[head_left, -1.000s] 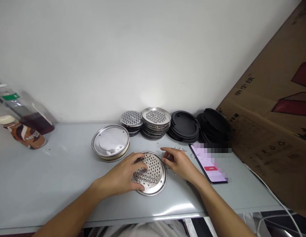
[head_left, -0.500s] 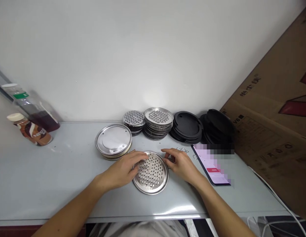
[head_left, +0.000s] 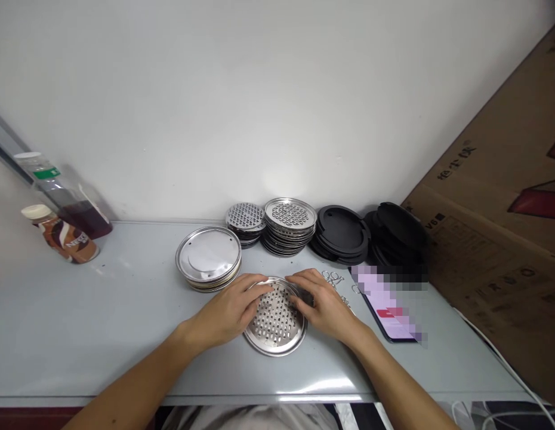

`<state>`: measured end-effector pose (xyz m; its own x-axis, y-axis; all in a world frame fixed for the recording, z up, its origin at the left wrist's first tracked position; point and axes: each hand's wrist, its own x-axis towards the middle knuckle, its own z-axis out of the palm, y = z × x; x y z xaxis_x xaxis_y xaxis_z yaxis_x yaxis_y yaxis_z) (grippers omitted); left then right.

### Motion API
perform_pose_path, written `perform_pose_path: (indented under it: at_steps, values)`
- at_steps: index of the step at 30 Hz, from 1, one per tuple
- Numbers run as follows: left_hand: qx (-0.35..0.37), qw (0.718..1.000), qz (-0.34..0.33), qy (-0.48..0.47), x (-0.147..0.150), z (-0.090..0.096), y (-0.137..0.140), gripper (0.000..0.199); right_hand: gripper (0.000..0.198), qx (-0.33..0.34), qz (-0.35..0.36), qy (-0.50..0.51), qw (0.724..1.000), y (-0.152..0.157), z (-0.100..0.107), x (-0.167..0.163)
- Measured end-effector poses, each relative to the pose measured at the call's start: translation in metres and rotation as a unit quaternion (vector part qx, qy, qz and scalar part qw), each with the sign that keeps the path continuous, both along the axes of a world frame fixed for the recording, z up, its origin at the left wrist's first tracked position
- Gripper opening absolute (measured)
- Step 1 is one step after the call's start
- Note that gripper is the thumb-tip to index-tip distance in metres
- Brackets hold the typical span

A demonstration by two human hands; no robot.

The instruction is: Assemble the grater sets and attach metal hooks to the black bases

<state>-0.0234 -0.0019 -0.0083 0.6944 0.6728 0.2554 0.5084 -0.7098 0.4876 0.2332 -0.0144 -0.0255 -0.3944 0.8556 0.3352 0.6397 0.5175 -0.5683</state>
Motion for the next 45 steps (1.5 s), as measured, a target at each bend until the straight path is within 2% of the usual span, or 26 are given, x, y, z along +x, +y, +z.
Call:
perform_pose_path:
  at_steps: [4,8,10,13,17,21,24,28,33,35,40,45]
  values:
    - [-0.023,0.999,0.017,-0.014,-0.004,-0.004,0.001,0.061,0.048,-0.017,0.006,0.016,1.0,0.0,-0.001,-0.003]
    - [-0.07,0.997,0.016,0.001,-0.006,-0.005,0.001,0.067,0.061,-0.014,-0.007,0.022,1.0,0.001,-0.008,-0.001]
    - [-0.091,0.996,0.015,0.008,-0.008,-0.001,-0.001,0.061,0.058,0.001,-0.022,0.021,1.0,0.002,-0.011,0.001]
    - [-0.111,0.993,0.033,0.021,-0.014,0.009,-0.008,0.038,0.045,0.016,-0.04,0.017,0.999,0.004,-0.013,0.004]
    - [-0.078,0.994,0.062,0.036,-0.028,0.01,-0.026,0.027,0.034,0.036,-0.04,0.014,0.998,0.005,-0.013,0.0]
    - [-0.005,0.998,0.057,0.032,-0.035,-0.01,-0.04,0.023,0.037,0.053,-0.024,0.007,0.998,0.007,-0.017,-0.008]
    - [0.027,0.998,0.041,0.026,-0.033,-0.024,-0.04,0.032,0.041,0.057,-0.008,-0.006,0.998,0.009,-0.021,-0.012]
    - [0.022,0.998,0.047,0.03,-0.03,-0.031,-0.034,0.048,0.045,0.048,0.003,-0.011,0.999,0.011,-0.023,-0.011]
    - [-0.015,0.998,0.064,0.02,-0.031,-0.031,-0.034,0.04,0.044,0.054,-0.001,-0.015,0.998,0.01,-0.022,-0.009]
    - [-0.017,0.998,0.066,0.012,-0.031,-0.031,-0.034,0.044,0.04,0.06,-0.002,-0.024,0.998,0.008,-0.021,-0.011]
    - [0.018,0.999,0.021,0.025,-0.032,-0.032,-0.034,0.061,0.033,0.067,-0.005,-0.042,0.997,0.007,-0.022,-0.017]
    - [0.021,0.998,0.007,0.051,-0.032,-0.03,-0.034,0.047,0.027,0.057,-0.033,-0.033,0.997,0.011,-0.023,-0.016]
